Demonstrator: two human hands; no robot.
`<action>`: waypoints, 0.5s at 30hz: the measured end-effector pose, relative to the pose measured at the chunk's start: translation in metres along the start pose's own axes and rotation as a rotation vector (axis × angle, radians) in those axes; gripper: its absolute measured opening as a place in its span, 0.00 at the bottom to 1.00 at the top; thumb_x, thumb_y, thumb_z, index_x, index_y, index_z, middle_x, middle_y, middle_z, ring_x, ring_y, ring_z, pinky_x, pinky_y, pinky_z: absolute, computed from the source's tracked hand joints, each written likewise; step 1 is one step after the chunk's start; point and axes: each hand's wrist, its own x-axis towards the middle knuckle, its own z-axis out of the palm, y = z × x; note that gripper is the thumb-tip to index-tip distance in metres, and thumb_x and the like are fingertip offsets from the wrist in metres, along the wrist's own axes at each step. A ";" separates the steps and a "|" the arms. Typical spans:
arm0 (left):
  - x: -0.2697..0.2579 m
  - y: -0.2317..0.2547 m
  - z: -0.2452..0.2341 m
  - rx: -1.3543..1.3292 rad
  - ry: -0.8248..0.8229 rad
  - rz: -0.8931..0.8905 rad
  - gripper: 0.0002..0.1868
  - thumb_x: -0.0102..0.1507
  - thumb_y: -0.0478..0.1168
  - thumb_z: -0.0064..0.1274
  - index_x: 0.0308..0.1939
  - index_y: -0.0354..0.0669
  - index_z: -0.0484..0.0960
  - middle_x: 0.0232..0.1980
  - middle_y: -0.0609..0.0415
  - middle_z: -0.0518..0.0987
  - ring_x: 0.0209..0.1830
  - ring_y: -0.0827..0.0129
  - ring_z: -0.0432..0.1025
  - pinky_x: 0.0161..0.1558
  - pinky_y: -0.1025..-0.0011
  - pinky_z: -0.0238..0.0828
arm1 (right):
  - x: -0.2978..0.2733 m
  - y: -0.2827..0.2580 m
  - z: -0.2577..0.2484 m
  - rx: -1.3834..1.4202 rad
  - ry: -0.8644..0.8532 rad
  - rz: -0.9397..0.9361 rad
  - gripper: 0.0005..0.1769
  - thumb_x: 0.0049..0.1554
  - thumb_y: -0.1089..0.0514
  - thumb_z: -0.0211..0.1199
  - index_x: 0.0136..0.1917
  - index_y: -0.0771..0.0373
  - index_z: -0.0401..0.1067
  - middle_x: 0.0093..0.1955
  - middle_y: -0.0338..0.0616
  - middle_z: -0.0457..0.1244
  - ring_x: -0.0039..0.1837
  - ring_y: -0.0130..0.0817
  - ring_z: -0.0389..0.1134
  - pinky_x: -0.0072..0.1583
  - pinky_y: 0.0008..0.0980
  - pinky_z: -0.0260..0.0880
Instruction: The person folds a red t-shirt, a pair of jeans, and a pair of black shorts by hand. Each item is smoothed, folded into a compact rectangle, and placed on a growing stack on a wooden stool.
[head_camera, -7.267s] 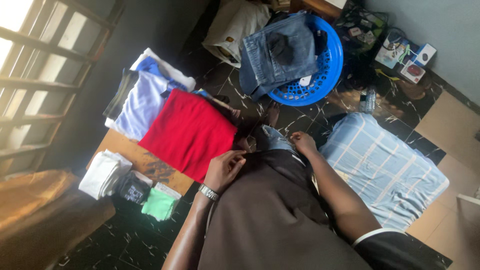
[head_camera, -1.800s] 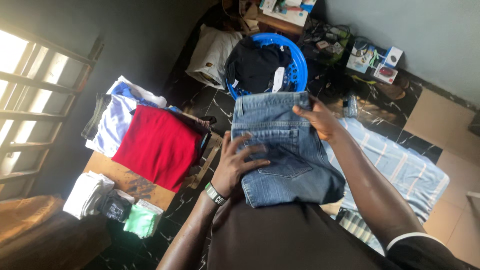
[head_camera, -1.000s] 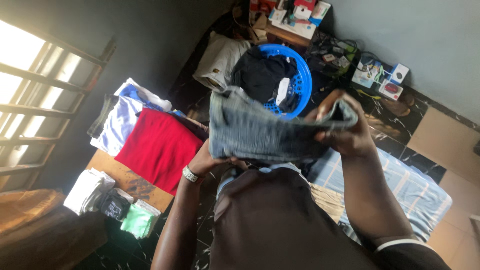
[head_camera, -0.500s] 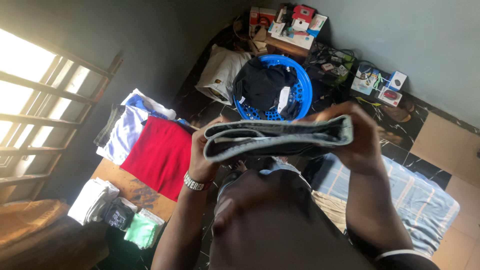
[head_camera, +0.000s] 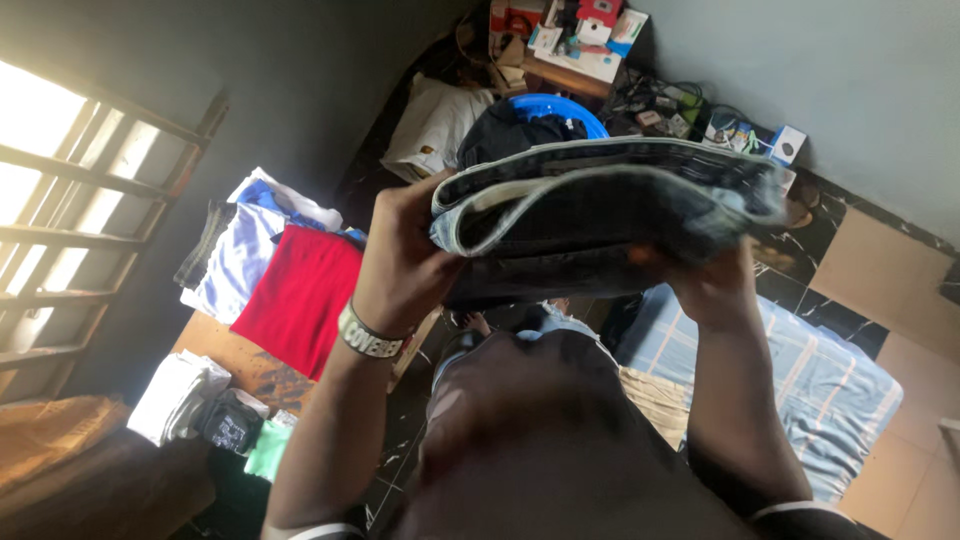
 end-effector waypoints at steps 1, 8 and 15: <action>0.003 0.004 -0.001 0.180 0.025 0.065 0.13 0.60 0.29 0.60 0.49 0.30 0.82 0.42 0.56 0.86 0.42 0.79 0.78 0.47 0.78 0.75 | -0.001 -0.005 0.001 0.012 -0.018 -0.018 0.37 0.52 0.69 0.74 0.73 0.65 0.67 0.71 0.48 0.66 0.73 0.41 0.67 0.74 0.44 0.70; 0.002 0.021 -0.001 0.073 0.043 0.148 0.09 0.66 0.28 0.61 0.51 0.30 0.83 0.44 0.53 0.85 0.44 0.78 0.77 0.50 0.78 0.76 | 0.003 0.015 -0.025 -0.740 -0.231 -0.003 0.38 0.45 0.62 0.79 0.66 0.68 0.67 0.62 0.50 0.66 0.64 0.38 0.66 0.61 0.41 0.72; 0.015 0.026 -0.025 0.116 0.221 0.174 0.12 0.66 0.29 0.64 0.53 0.32 0.83 0.50 0.55 0.84 0.47 0.76 0.78 0.53 0.76 0.76 | 0.010 0.046 -0.039 -0.624 -0.130 0.306 0.17 0.55 0.55 0.72 0.56 0.62 0.77 0.49 0.40 0.73 0.51 0.30 0.74 0.54 0.33 0.76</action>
